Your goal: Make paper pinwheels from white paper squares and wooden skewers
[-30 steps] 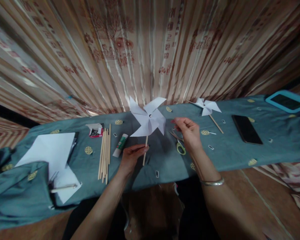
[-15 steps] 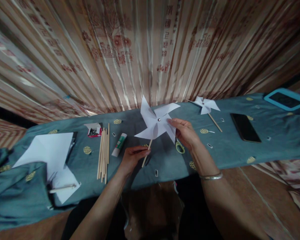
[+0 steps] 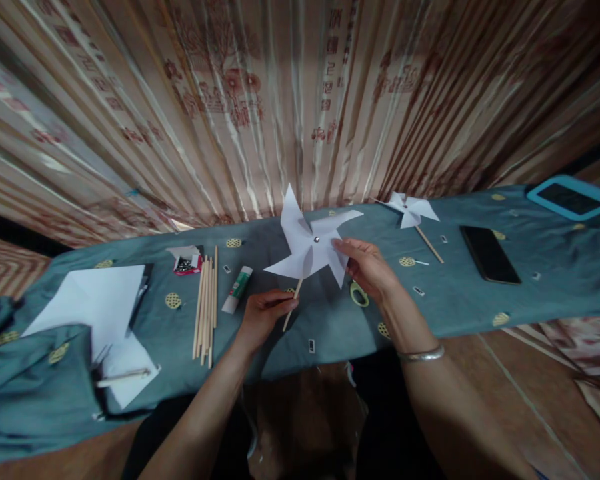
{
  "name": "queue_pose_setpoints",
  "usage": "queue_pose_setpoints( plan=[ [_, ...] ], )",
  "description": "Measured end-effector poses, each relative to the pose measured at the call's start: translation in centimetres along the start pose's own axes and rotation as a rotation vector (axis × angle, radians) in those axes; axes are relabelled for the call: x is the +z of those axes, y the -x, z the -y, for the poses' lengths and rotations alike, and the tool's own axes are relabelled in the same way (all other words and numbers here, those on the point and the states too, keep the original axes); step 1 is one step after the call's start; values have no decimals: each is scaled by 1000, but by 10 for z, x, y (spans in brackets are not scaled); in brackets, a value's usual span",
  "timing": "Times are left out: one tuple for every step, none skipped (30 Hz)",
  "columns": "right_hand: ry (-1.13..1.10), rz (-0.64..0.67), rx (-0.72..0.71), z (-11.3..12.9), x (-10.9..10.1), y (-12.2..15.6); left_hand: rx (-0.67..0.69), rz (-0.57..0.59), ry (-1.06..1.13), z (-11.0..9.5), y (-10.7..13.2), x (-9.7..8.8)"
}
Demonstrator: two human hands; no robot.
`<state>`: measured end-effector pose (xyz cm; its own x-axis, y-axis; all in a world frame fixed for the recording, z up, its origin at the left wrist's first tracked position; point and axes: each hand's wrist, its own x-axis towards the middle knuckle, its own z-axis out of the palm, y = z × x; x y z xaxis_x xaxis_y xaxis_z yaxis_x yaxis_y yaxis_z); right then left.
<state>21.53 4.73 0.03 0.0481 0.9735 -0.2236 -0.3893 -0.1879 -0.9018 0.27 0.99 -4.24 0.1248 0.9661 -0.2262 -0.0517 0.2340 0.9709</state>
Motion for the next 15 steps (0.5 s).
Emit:
queue_pose_setpoints(
  plan=[
    [4, 9, -2, 1, -1, 0, 12, 10, -10, 0, -1, -1],
    [10, 21, -3, 1, -1, 0, 24, 19, -21, 1, -2, -2],
    [15, 34, -1, 2, -1, 1, 33, 28, -32, 1, -2, -4],
    [20, 48, 2, 2, -2, 1, 38, 39, -44, 2, -3, -5],
    [24, 58, 5, 2, -2, 2, 39, 49, -56, 2, -3, -5],
    [27, 64, 8, 2, -2, 2, 37, 61, -68, 1, -3, -6],
    [31, 66, 13, 2, -1, 2, 31, 76, -79, 1, -2, -6],
    [34, 63, 20, 1, -1, 2, 24, 87, -87, 0, -2, -6],
    [37, 54, 27, 1, -1, 2, 16, 95, -92, 0, -2, -5],
    [38, 44, 33, 1, 0, 2, 9, 99, -94, -1, -1, -5],
    [37, 35, 41, 0, 0, 2, 3, 103, -97, -1, 0, -4],
    [35, 25, 48, 0, 1, 2, -2, 105, -101, -2, 0, -3],
    [29, 17, 52, 0, 2, 2, -6, 105, -106, -2, 0, -2],
    [21, 11, 53, -1, 3, 2, -9, 105, -110, -2, 1, -2],
    [10, 7, 54, -1, 4, 2, -9, 101, -112, -1, 1, -1]
  ],
)
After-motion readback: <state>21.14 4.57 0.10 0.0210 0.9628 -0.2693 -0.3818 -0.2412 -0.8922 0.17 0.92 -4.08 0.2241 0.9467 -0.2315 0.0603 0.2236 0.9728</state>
